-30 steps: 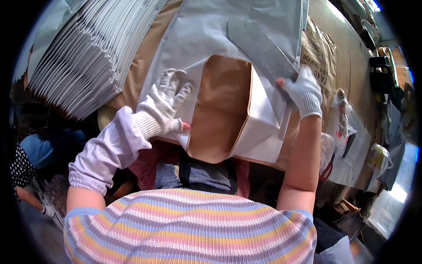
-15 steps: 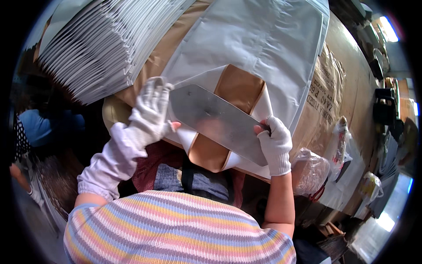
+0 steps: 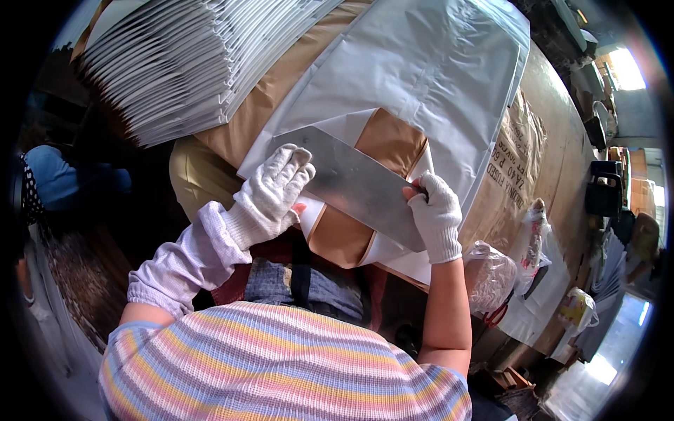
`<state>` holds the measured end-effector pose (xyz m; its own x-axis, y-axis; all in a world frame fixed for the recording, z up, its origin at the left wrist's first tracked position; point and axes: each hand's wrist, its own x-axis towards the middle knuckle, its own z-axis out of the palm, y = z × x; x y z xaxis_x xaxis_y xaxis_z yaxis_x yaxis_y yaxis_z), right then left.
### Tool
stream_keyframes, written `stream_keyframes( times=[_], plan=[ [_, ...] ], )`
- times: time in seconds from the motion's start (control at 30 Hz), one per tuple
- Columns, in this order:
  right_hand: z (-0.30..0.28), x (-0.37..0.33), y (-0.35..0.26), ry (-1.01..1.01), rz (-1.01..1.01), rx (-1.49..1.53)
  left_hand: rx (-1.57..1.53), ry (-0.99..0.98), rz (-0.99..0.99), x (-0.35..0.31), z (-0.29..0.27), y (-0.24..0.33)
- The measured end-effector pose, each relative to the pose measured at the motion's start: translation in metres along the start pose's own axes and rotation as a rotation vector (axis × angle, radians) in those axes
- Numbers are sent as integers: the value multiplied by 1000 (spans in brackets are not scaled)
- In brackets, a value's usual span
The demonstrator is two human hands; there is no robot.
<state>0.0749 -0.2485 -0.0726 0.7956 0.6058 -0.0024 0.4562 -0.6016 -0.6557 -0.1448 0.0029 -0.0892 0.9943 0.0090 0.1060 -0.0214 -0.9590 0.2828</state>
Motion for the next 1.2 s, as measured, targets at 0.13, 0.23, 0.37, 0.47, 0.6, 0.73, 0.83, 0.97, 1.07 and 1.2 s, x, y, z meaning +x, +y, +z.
stream_keyframes(
  times=[0.13, 0.23, 0.37, 0.47, 0.6, 0.73, 0.83, 0.97, 1.07, 1.2],
  plan=[
    [-1, -1, 3, 19, -76, -32, -26, 81, 36, 7, -5, 3],
    [2, -7, 8, 134, -201, -171, -26, -25, 10, 11, -2, 6],
    [27, -29, -18, 97, -489, -289, 13, -25, 44, 0, 7, -9],
    [27, -30, -20, -22, -466, -389, 61, -45, 52, 7, -9, 7],
    [27, -36, -9, 5, -446, -349, 111, -84, 76, 9, -7, 12],
    [29, -35, -9, 12, -472, -349, 131, -88, 78, 9, -9, 13],
    [30, -29, -11, 28, -487, -307, 98, -100, 68, 13, -20, 15],
    [18, -28, -12, 67, -406, -51, -20, -215, 149, 40, -48, 19],
    [14, -32, 41, 76, -426, 215, 69, -181, 280, 49, -31, 13],
    [-12, -64, 9, -63, -497, -42, 332, 137, 521, 34, 7, -26]
  ],
)
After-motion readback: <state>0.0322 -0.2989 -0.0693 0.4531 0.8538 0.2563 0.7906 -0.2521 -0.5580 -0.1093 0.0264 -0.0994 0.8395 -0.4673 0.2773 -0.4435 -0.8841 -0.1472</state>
